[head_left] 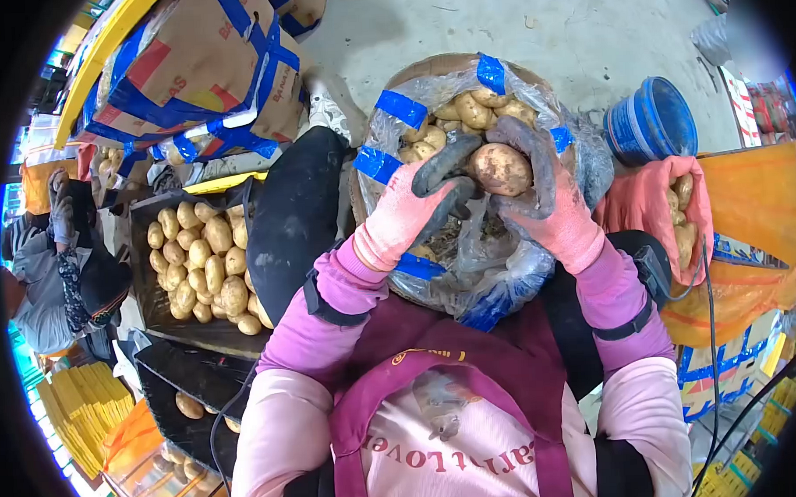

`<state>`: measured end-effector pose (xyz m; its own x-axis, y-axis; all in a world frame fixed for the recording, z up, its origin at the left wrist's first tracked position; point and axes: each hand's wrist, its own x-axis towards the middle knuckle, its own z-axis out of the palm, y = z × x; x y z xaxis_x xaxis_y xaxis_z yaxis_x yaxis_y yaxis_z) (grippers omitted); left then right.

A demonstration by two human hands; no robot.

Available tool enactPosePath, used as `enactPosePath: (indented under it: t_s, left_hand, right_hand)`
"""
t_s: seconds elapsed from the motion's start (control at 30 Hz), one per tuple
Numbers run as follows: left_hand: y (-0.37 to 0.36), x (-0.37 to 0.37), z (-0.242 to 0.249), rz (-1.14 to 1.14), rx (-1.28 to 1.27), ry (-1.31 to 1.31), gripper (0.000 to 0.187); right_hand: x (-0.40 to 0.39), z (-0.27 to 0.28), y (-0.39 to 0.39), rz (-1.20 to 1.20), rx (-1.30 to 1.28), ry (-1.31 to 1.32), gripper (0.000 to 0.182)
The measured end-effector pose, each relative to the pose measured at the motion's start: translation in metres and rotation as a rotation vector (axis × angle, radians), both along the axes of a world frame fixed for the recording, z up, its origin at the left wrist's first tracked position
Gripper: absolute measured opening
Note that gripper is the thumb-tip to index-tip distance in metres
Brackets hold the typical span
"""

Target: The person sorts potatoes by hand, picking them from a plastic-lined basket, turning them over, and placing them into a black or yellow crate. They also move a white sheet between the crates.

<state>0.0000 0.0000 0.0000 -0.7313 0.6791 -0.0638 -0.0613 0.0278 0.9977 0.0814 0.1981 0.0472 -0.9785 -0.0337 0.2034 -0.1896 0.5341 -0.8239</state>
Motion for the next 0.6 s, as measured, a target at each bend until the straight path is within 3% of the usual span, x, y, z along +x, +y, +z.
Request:
enactPosePath:
  t_s: [0.1,0.17,0.4,0.47,0.5,0.53,0.6]
  left_hand:
    - [0.015,0.014,-0.001,-0.048,0.103,-0.208,0.048]
    - [0.016,0.014,-0.015,0.055,0.119,-0.053,0.050]
    - [0.004,0.005,0.006,0.137,-0.090,0.128,0.044]
    - [0.001,-0.001,-0.005,0.104,-0.037,0.116,0.043]
    - [0.001,-0.003,0.000,0.067,0.014,0.107,0.041]
    - [0.001,-0.001,0.005,-0.012,0.181,-0.210,0.040]
    - [0.006,0.002,0.019,-0.017,0.131,-0.237,0.040]
  right_hand:
    - [0.008,0.009,0.003,0.006,0.207,0.045,0.087]
    - [0.007,0.006,-0.003,-0.010,0.323,0.071,0.086]
    - [0.003,-0.004,-0.013,0.006,0.302,0.083,0.083]
    - [0.003,-0.002,-0.013,0.017,0.049,-0.065,0.082]
    - [0.002,-0.001,-0.012,0.021,0.048,-0.064,0.082]
    - [0.000,0.001,-0.008,0.009,0.114,-0.006,0.082]
    - [0.000,0.001,-0.005,-0.012,0.185,0.050,0.083]
